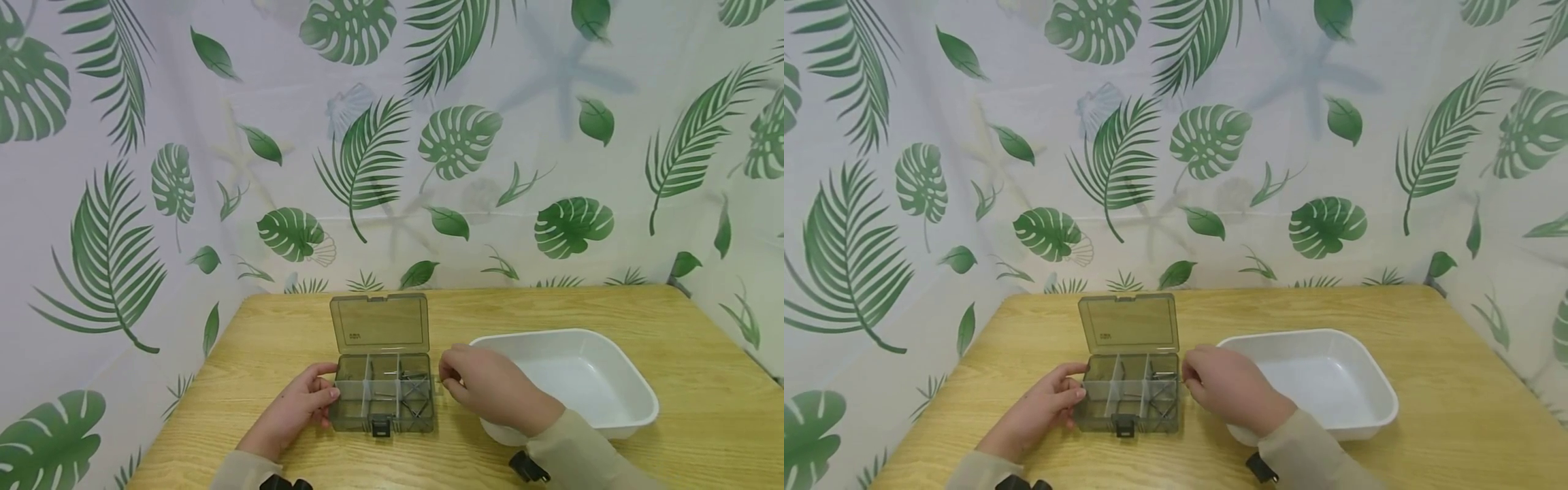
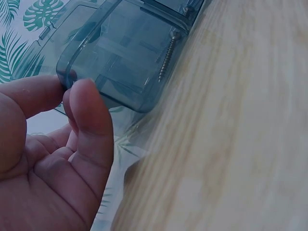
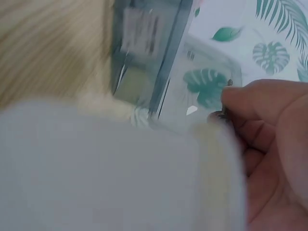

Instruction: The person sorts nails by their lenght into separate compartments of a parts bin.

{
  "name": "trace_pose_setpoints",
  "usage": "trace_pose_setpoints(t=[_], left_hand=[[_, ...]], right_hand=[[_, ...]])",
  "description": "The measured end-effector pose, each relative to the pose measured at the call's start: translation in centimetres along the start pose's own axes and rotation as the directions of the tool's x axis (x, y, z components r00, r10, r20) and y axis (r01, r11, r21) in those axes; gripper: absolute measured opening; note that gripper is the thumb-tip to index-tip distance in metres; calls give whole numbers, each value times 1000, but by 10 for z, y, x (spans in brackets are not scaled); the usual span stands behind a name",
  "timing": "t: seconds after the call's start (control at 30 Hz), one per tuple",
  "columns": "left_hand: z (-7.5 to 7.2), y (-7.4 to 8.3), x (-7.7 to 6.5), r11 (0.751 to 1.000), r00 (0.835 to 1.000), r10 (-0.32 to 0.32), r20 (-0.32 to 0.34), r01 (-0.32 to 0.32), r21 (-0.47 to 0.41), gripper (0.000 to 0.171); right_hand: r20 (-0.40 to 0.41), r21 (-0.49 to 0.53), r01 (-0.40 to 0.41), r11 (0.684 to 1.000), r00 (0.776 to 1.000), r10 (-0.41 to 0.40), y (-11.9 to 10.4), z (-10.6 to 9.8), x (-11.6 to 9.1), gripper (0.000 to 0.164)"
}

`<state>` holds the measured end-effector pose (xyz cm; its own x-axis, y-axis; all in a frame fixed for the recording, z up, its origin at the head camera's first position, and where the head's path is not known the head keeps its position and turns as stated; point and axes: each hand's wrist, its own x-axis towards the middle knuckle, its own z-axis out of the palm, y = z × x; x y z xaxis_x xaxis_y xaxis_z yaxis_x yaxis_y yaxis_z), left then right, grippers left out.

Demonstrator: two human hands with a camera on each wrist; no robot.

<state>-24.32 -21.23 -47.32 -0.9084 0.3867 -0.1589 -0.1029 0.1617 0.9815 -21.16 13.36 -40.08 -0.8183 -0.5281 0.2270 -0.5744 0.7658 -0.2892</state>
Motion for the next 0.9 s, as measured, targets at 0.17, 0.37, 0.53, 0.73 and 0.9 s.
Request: trace_pose_setpoints(t=[0.17,0.37,0.53,0.73,0.9], left_hand=[[0,-1,0,1000,1000,6,3,-6,-1,55],[0,-1,0,1000,1000,10,10,-10,7,55],[0,0,-1,1000,1000,10,3,-10,11,57],[-1,0,-1,1000,1000,12,10,-12,11,58],[0,-1,-1,1000,1000,14,15,-14,7,57]], right_hand=[[10,-4,39,999,999,-39,-18,9,15,13],[83,47,83,995,993,-87,-38,19,31,11],[63,28,126,992,990,-128,-52,26,43,13],[53,-4,144,990,988,-144,-62,35,52,15],[47,-20,143,990,989,-142,-62,41,54,12]])
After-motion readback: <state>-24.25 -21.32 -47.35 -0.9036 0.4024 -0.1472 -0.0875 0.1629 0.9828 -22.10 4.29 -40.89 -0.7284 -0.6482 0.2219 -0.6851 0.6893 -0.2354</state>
